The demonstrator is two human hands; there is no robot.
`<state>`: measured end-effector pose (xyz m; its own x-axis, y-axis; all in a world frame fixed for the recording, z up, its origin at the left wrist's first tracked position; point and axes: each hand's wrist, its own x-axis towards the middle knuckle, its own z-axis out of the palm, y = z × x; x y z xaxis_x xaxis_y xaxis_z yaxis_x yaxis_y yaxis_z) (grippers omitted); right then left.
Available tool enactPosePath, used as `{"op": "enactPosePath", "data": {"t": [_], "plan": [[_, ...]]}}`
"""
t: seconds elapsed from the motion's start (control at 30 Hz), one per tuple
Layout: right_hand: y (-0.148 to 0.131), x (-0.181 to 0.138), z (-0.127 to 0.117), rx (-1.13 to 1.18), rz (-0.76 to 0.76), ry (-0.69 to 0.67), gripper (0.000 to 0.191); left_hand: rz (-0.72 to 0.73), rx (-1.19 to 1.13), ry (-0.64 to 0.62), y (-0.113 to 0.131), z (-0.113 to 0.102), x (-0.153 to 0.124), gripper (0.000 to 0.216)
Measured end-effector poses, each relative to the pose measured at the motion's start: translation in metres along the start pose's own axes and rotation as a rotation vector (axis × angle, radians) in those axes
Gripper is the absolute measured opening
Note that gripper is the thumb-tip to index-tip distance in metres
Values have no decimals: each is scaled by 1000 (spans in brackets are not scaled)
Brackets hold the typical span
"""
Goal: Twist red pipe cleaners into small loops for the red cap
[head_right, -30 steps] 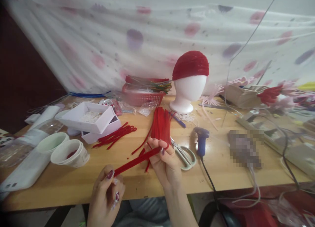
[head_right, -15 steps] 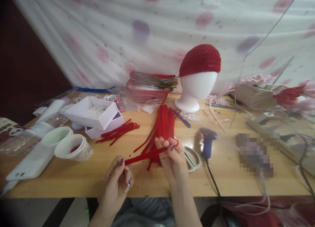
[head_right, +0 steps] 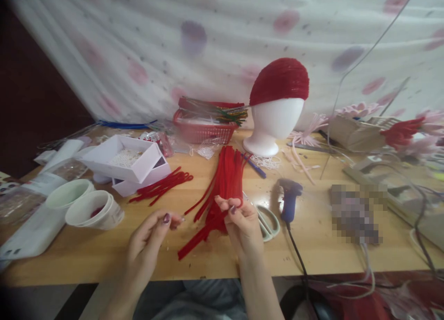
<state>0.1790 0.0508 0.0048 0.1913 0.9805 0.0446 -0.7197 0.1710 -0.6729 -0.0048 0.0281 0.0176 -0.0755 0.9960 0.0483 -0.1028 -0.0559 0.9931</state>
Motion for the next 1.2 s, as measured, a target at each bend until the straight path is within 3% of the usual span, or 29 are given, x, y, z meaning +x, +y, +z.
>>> {"op": "enactPosePath", "data": {"t": [0.1,0.2,0.27,0.43,0.7,0.93,1.2], "plan": [[3,-2,0,-30,37,-27,23,-98,154,-280,15,1,7,36],[4,-2,-2,-28,38,-38,21,-290,31,-505,14,8,4,43],[5,-2,-3,-19,30,-35,20,-404,-115,-561,6,14,-2,47],[5,-2,-3,22,-4,-11,20,-485,-280,-436,-4,30,-16,44],[7,-6,-5,93,-38,-4,25,-340,-184,-231,-9,46,-23,58],[5,-5,-8,100,-10,-57,29,-377,-190,-195,-14,49,-26,63],[2,-1,-3,119,-32,1,27,-449,-289,-107,-15,42,-31,54]]}}
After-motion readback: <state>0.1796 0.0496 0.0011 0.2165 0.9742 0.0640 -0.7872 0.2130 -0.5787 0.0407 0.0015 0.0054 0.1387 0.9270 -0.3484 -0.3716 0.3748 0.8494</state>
